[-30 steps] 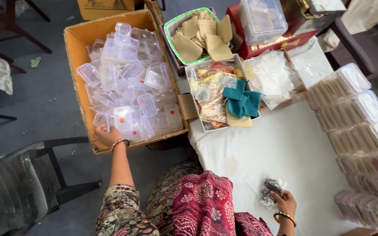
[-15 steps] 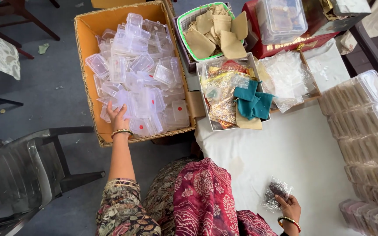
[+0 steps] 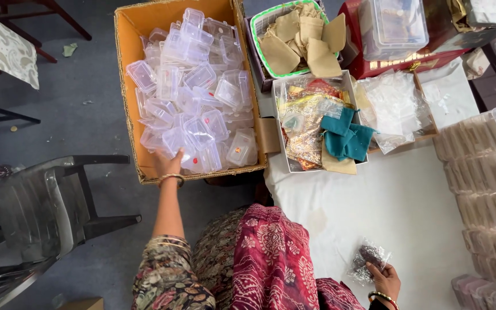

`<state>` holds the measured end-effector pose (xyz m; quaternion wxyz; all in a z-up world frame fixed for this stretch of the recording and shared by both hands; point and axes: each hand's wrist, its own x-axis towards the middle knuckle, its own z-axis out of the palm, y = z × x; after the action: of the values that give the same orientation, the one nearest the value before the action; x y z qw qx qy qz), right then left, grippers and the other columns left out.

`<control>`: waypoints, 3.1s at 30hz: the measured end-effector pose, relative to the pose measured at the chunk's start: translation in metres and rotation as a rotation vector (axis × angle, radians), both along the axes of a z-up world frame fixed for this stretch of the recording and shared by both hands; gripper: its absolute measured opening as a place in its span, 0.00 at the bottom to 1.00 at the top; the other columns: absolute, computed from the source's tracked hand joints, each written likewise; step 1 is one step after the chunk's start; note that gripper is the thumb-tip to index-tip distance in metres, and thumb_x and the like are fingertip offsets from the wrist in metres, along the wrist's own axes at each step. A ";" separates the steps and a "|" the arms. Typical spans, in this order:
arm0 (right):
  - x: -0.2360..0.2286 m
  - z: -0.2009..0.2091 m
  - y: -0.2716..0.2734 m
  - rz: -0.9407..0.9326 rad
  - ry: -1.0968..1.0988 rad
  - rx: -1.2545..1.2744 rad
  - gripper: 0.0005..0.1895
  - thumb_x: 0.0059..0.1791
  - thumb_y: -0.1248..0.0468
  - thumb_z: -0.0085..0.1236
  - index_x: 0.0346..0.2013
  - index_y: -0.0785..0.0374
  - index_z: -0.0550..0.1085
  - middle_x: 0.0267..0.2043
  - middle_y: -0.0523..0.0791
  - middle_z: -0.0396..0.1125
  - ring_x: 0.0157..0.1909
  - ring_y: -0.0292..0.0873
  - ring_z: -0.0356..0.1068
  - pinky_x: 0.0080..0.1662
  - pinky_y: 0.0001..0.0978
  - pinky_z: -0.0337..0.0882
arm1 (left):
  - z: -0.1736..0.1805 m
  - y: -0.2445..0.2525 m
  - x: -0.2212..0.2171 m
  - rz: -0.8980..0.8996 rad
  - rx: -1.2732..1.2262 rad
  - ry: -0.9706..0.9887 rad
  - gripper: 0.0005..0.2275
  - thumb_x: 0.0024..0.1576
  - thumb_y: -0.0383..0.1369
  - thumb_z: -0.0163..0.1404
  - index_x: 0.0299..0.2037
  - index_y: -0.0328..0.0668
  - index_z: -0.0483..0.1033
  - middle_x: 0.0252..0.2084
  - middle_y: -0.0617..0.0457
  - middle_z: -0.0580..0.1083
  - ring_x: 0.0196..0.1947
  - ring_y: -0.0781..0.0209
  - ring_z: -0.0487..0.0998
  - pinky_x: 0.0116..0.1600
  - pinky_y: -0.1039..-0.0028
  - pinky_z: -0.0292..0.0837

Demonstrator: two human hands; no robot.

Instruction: The person sits at a table and packs various jewelry items, including necklaces and earrings, into small plastic containers. They handle the jewelry by hand, placing it into clear plastic bags or directly into the containers, then closing the lids and stacking them.

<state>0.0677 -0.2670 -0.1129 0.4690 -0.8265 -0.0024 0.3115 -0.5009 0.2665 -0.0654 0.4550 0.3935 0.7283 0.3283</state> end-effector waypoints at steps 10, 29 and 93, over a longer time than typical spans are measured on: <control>0.002 -0.002 -0.001 0.015 -0.006 -0.030 0.17 0.43 0.70 0.71 0.42 0.67 0.74 0.35 0.42 0.73 0.31 0.33 0.65 0.33 0.25 0.61 | -0.022 0.003 0.156 -0.977 0.754 0.405 0.14 0.53 0.19 0.45 0.43 0.44 0.80 0.54 0.50 0.77 0.65 0.49 0.70 0.74 0.63 0.63; 0.001 0.005 0.000 -0.032 0.051 -0.049 0.15 0.42 0.71 0.69 0.40 0.65 0.73 0.34 0.41 0.74 0.32 0.32 0.66 0.32 0.26 0.60 | -0.026 0.039 0.216 -1.813 0.277 1.224 0.29 0.56 0.37 0.52 0.71 0.54 0.63 0.67 0.57 0.67 0.71 0.56 0.56 0.73 0.41 0.36; -0.060 0.125 0.014 -0.498 -0.264 0.286 0.28 0.40 0.77 0.67 0.53 0.65 0.70 0.37 0.44 0.76 0.38 0.36 0.74 0.40 0.27 0.74 | -0.013 -0.322 0.393 -1.887 1.183 0.280 0.29 0.49 0.22 0.49 0.61 0.64 0.74 0.60 0.49 0.69 0.65 0.47 0.64 0.71 0.32 0.42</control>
<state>0.0074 -0.2525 0.0126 0.6380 -0.7605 0.0954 0.0736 -0.1076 -0.0557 -0.0786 0.1772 0.9753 -0.0871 0.0990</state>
